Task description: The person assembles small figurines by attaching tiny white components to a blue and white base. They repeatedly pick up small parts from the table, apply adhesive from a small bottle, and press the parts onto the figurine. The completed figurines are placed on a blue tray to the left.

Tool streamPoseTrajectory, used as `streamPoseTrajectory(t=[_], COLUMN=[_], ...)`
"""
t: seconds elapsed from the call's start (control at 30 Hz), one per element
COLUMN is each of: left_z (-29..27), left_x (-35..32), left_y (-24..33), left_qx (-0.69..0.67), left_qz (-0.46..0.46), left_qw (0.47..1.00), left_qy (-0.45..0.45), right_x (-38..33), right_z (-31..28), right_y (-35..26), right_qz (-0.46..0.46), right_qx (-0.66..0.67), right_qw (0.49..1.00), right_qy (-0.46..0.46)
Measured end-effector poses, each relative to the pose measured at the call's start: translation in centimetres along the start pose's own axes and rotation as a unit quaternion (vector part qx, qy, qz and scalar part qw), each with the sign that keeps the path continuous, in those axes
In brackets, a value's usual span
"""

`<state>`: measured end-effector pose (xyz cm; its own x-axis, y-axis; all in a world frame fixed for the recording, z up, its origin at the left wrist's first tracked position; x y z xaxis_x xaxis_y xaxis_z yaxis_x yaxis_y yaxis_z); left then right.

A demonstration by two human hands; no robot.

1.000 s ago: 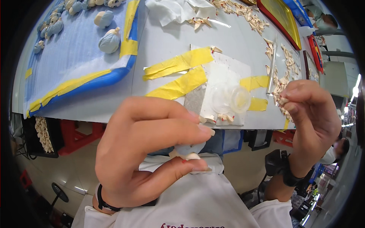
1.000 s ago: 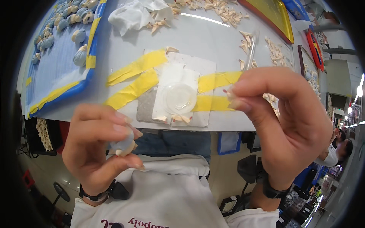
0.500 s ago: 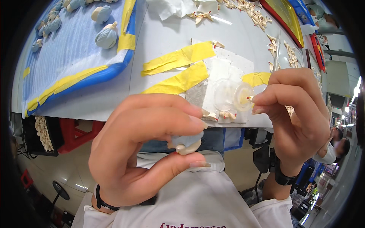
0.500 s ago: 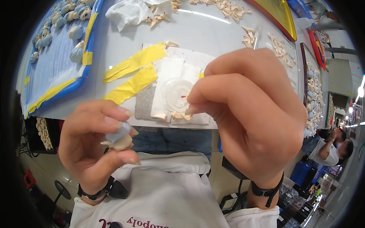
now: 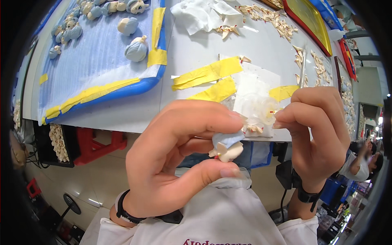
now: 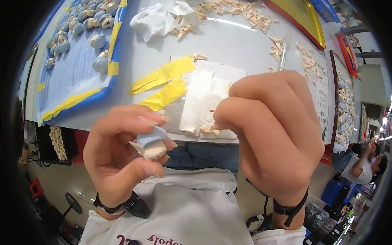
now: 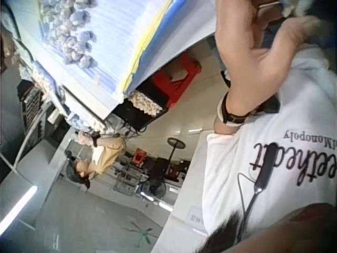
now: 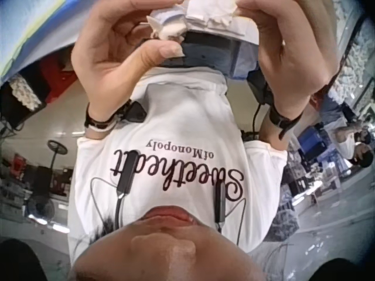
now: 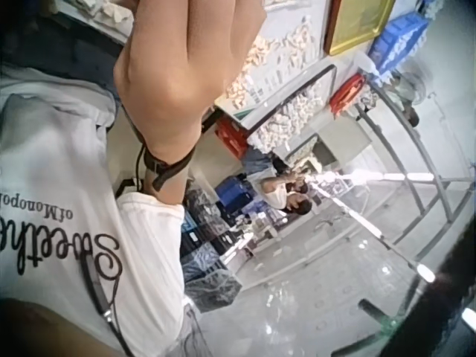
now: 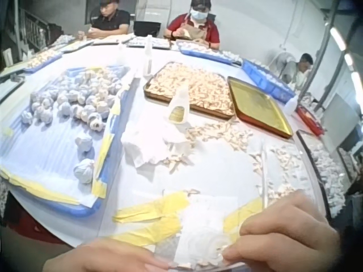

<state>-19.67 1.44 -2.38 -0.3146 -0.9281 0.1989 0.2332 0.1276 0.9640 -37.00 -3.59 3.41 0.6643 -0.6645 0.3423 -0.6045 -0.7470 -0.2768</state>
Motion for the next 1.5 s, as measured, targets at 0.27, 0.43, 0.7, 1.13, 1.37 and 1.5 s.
streamPoseTrajectory(t=[0.27,0.43,0.7,1.13,1.37,1.5], left_z=[1.0,0.7,1.5,2.0,1.9,1.7], left_x=[0.1,0.2,0.1,0.3,-0.6,-0.7], left_y=[-0.1,-0.5,-0.3,0.2,-0.2,0.0], left_qx=[-0.099,-0.074,-0.084,-0.016,-0.001,0.001], left_qz=[-0.013,0.033,0.03,0.11,0.125,0.097], left_qw=[0.992,0.996,0.996,0.988,0.992,0.994], left_qy=[0.077,0.024,0.017,-0.11,-0.032,-0.048], right_x=[-0.1,-1.2,-2.5,-4.3,-4.4,-3.7], right_z=[-0.1,0.3,0.3,1.7,2.2,1.6], right_y=[0.2,0.6,-0.3,-3.3,-4.1,-4.9], right_qz=[0.038,0.132,0.249,0.334,0.209,0.197], right_qx=[0.023,0.161,0.427,0.608,0.592,0.482], right_qw=[0.999,0.978,0.864,0.713,0.752,0.839], right_qy=[-0.007,0.024,0.1,0.098,0.202,0.161])
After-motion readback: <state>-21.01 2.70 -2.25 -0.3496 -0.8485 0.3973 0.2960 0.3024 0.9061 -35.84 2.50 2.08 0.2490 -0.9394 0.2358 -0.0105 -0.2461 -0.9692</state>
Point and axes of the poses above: each hand's wrist, its own x-axis towards the middle knuckle, its own z-axis out of the palm, y = z × x, the point moved 3 cm from there along x, towards the middle knuckle, and after that the axes turned 10 degrees about -y, right-handed, at the moved point
